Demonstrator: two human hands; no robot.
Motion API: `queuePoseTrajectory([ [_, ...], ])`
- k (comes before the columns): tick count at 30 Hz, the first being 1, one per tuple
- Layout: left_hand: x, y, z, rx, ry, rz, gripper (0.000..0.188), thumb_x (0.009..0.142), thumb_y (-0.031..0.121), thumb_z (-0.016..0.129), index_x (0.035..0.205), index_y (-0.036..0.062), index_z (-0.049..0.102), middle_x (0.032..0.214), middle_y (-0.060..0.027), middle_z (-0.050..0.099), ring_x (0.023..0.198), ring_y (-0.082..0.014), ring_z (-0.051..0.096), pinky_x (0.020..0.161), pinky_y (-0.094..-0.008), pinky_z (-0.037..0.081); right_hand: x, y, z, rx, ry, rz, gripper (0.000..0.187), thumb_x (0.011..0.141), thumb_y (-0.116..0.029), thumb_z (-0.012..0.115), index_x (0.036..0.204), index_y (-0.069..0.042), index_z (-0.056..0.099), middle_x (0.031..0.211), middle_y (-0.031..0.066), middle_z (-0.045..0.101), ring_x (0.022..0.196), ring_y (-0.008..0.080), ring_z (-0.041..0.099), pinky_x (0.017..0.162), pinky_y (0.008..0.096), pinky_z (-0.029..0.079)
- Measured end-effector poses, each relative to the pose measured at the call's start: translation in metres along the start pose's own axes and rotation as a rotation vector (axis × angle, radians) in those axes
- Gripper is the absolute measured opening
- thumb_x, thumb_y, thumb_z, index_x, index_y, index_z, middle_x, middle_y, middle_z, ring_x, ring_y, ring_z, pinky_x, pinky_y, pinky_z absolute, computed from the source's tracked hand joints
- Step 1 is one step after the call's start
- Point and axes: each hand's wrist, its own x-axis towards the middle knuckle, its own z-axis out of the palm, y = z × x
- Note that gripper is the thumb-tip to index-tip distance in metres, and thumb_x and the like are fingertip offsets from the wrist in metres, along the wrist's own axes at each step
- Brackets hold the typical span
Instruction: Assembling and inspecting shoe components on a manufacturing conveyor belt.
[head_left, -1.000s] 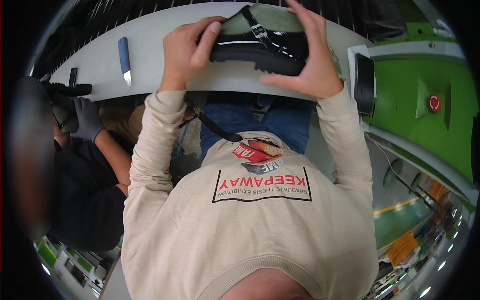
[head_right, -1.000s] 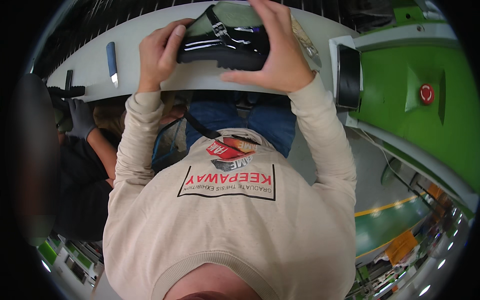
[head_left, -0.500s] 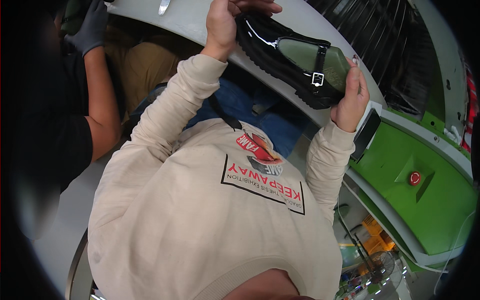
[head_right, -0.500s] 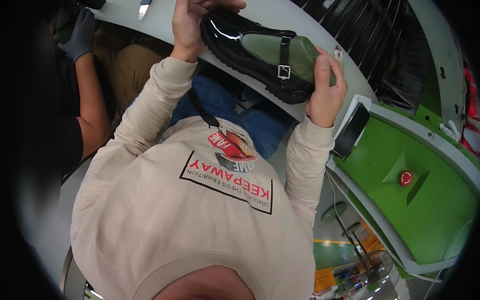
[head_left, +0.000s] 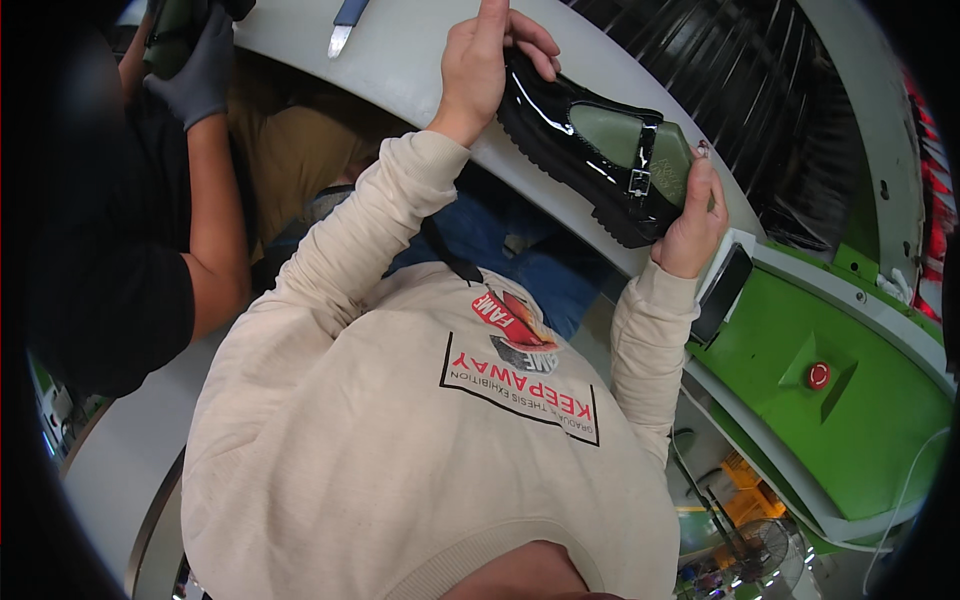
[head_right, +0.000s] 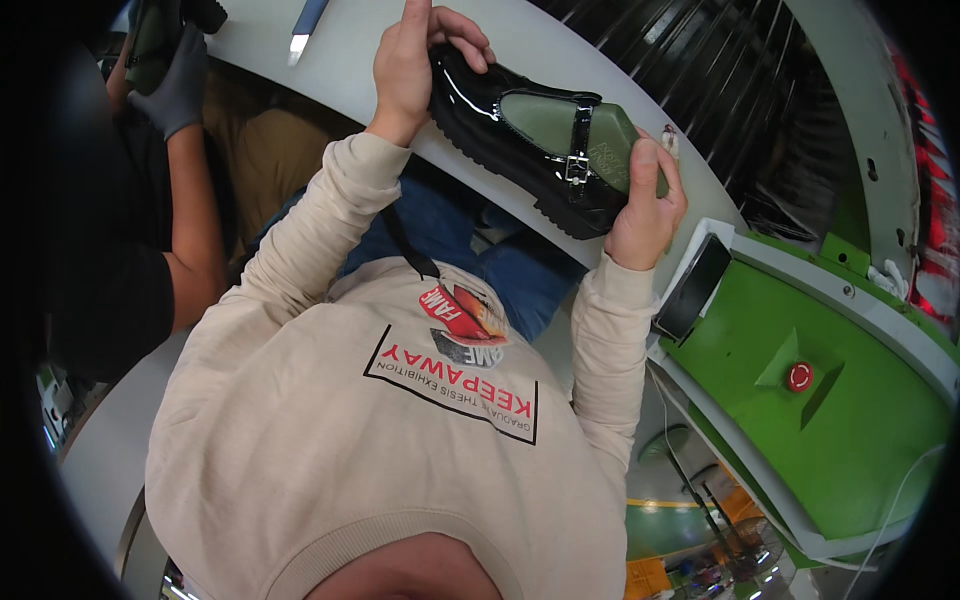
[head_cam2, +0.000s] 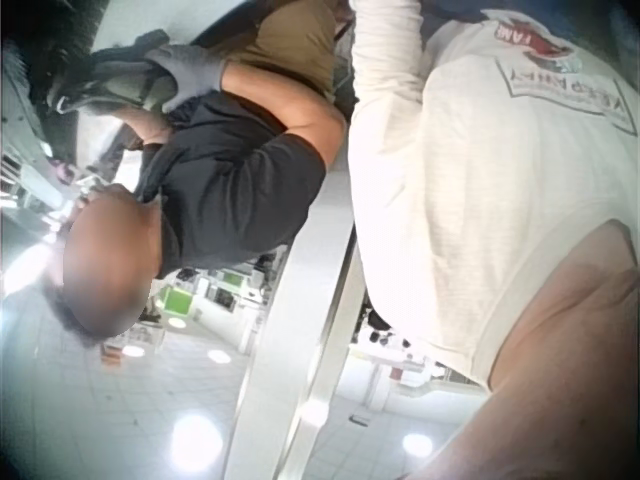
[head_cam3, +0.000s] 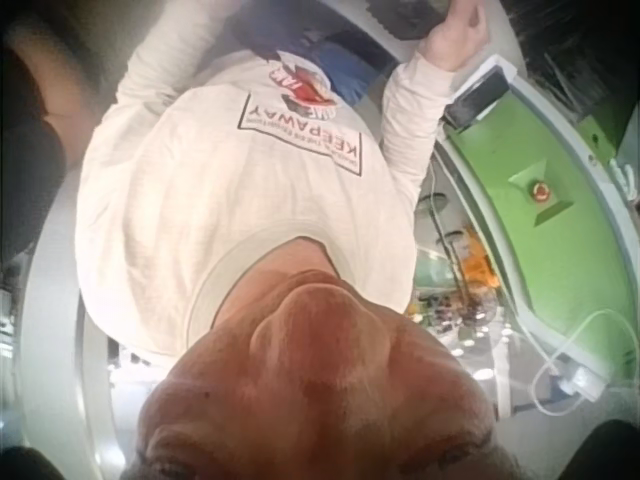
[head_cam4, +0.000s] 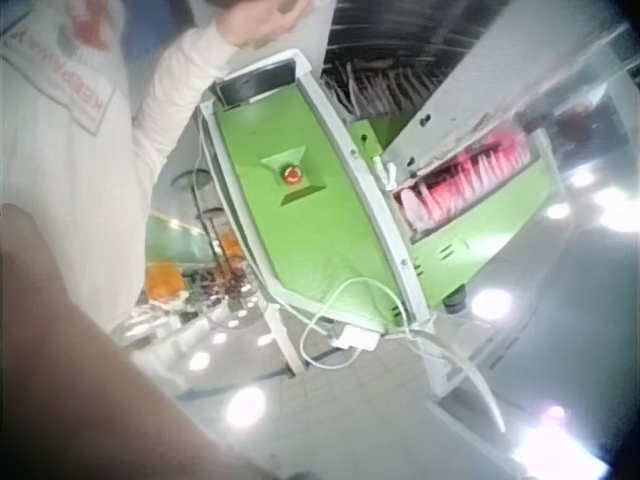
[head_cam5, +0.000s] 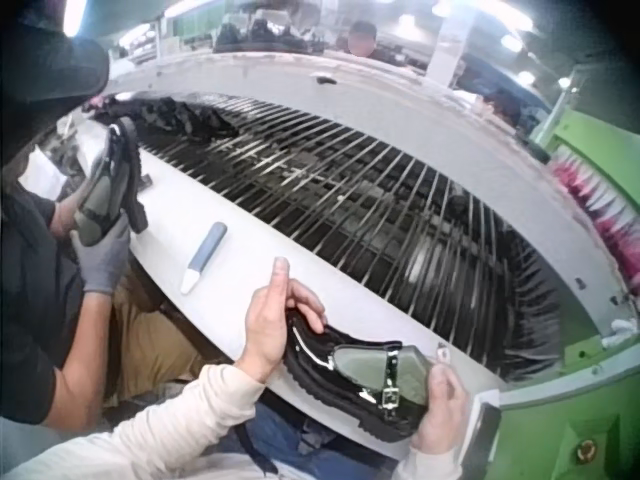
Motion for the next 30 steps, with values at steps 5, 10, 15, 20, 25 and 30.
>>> queuePoseTrajectory([
  [5, 0.009, -0.007, -0.010, -0.093, -0.126, -0.033, 0.080, 0.114, 0.059, 0.031, 0.095, -0.0058, 0.074, 0.080, -0.0150, 0.075, 0.078, -0.0210, 0.071, 0.083, -0.0305, 0.054, -0.003, 0.012, -0.008, 0.061, -0.114, -0.033, 0.045, 0.106, -0.027, 0.070, 0.139, 0.003, 0.066, 0.129, 0.0122, 0.073, 0.116, 0.0206, 0.069, 0.107, 0.0346, 0.051],
  [10, 0.019, 0.002, -0.006, -0.119, -0.286, -0.108, 0.109, 0.105, 0.080, 0.005, 0.113, -0.0055, 0.073, 0.086, -0.0156, 0.077, 0.091, -0.0228, 0.072, 0.096, -0.0322, 0.053, -0.015, 0.013, -0.010, 0.235, -0.201, 0.042, 0.048, 0.104, -0.020, 0.070, 0.145, 0.003, 0.061, 0.133, 0.0125, 0.072, 0.121, 0.0213, 0.069, 0.108, 0.0360, 0.051],
  [15, 0.018, 0.004, -0.006, -0.162, -0.294, -0.129, 0.109, 0.104, 0.082, 0.005, 0.121, -0.0024, 0.072, 0.102, -0.0167, 0.078, 0.098, -0.0225, 0.070, 0.098, -0.0334, 0.053, -0.018, 0.014, -0.007, 0.410, -0.138, 0.143, 0.043, 0.106, -0.020, 0.069, 0.142, 0.002, 0.063, 0.130, 0.0130, 0.073, 0.115, 0.0228, 0.073, 0.102, 0.0378, 0.058],
  [20, 0.009, -0.008, -0.005, -0.221, -0.040, -0.135, 0.093, 0.111, 0.072, 0.015, 0.118, -0.0023, 0.070, 0.105, -0.0178, 0.077, 0.103, -0.0255, 0.071, 0.100, -0.0389, 0.054, -0.019, 0.012, -0.004, 0.671, -0.046, 0.267, 0.045, 0.110, -0.029, 0.063, 0.147, -0.004, 0.059, 0.132, 0.0150, 0.073, 0.113, 0.0288, 0.075, 0.100, 0.0434, 0.062],
  [25, 0.010, -0.006, -0.006, -0.219, -0.138, -0.113, 0.084, 0.114, 0.065, 0.023, 0.111, -0.0055, 0.069, 0.099, -0.0192, 0.076, 0.096, -0.0265, 0.074, 0.094, -0.0396, 0.060, -0.007, -0.137, 0.021, 0.853, 0.052, -0.245, 0.053, 0.112, -0.039, 0.056, 0.152, -0.004, 0.055, 0.147, 0.0157, 0.064, 0.126, 0.0335, 0.069, 0.106, 0.0478, 0.059],
  [30, 0.010, -0.006, 0.000, -0.078, -0.166, -0.121, 0.080, 0.116, 0.060, 0.026, 0.108, -0.0072, 0.068, 0.094, -0.0191, 0.075, 0.090, -0.0263, 0.075, 0.088, -0.0380, 0.062, 0.065, -0.275, 0.066, 0.590, 0.248, -0.968, 0.056, 0.109, -0.043, 0.063, 0.144, 0.000, 0.061, 0.136, 0.0119, 0.070, 0.118, 0.0270, 0.072, 0.098, 0.0390, 0.061],
])
